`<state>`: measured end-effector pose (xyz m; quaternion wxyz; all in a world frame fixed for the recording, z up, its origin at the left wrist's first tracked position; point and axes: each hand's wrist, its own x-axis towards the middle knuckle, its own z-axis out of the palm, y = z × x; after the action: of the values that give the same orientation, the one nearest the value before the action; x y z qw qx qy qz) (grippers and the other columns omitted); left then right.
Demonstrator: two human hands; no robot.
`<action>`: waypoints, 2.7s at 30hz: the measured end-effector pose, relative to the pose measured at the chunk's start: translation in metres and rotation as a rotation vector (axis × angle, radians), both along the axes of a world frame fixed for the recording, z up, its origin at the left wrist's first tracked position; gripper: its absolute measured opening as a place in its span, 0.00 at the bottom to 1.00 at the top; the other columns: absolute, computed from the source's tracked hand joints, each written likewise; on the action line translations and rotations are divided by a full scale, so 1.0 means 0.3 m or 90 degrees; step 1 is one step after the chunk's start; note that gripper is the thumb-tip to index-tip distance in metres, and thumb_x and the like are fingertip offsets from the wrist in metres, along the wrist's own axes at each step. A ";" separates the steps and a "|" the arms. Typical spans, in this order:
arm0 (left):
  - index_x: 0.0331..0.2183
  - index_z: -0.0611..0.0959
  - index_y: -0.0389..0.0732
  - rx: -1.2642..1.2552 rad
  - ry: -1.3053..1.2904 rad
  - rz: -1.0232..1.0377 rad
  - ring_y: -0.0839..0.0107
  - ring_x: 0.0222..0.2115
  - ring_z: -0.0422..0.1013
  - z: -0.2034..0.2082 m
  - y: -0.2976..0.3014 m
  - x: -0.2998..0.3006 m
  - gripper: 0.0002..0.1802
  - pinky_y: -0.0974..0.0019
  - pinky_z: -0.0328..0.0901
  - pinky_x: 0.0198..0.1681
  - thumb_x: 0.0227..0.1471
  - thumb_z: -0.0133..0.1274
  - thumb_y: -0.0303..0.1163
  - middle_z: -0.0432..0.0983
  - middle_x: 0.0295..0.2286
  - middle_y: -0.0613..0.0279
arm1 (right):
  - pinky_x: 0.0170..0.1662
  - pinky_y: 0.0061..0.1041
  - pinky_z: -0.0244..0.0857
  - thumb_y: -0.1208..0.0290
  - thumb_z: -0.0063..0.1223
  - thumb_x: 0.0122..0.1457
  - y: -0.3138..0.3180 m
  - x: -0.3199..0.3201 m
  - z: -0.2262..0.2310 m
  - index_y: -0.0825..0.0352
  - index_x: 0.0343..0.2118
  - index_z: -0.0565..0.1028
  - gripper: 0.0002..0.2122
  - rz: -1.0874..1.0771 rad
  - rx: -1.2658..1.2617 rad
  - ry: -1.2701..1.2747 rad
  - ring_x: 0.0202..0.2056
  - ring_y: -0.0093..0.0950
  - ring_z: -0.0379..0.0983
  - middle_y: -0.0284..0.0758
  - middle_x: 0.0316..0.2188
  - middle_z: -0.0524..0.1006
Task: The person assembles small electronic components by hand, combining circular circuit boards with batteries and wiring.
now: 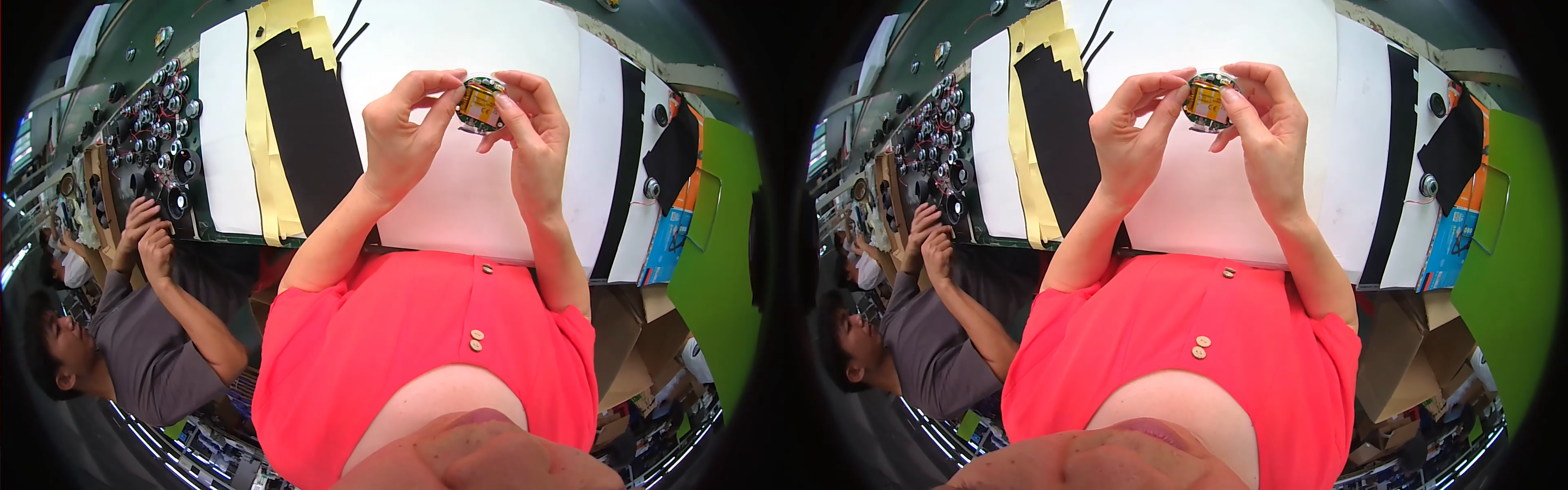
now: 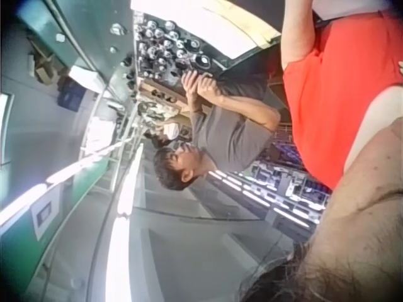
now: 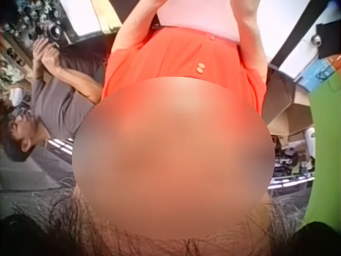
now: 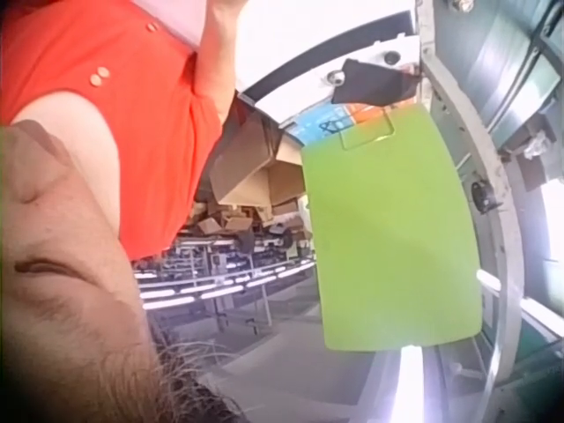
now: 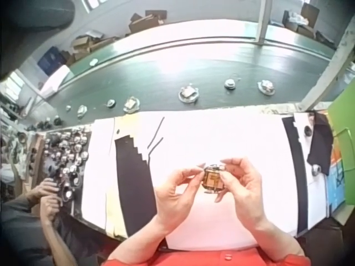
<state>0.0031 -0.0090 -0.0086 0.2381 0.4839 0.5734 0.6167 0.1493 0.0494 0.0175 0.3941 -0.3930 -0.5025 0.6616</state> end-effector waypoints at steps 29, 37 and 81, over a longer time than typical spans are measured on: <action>0.45 0.84 0.32 -0.020 -0.050 0.042 0.65 0.42 0.81 0.038 -0.023 0.113 0.14 0.66 0.75 0.46 0.55 0.60 0.19 0.81 0.49 0.47 | 0.26 0.20 0.75 0.78 0.48 0.67 -0.015 0.015 0.009 0.72 0.50 0.71 0.10 -0.043 0.041 0.015 0.36 0.22 0.78 0.38 0.38 0.79; 0.46 0.81 0.31 -0.052 -0.225 0.024 0.65 0.43 0.80 0.030 -0.007 0.104 0.14 0.66 0.75 0.45 0.58 0.59 0.21 0.80 0.49 0.46 | 0.28 0.20 0.77 0.78 0.47 0.68 -0.038 -0.017 -0.004 0.72 0.51 0.70 0.11 -0.049 0.071 0.012 0.38 0.21 0.77 0.38 0.41 0.78; 0.54 0.73 0.37 -0.429 0.605 0.128 0.43 0.53 0.67 -0.022 0.559 -0.576 0.37 0.47 0.64 0.58 0.51 0.63 0.50 0.73 0.49 0.42 | 0.56 0.36 0.62 0.77 0.57 0.58 0.081 0.111 -0.042 0.69 0.44 0.79 0.10 0.048 0.474 -0.553 0.51 0.39 0.66 0.40 0.45 0.75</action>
<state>-0.1698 0.1586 -0.0152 0.0361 0.5482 0.8245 0.1356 0.1827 0.0737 0.0050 0.2391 -0.4454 -0.8312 0.2313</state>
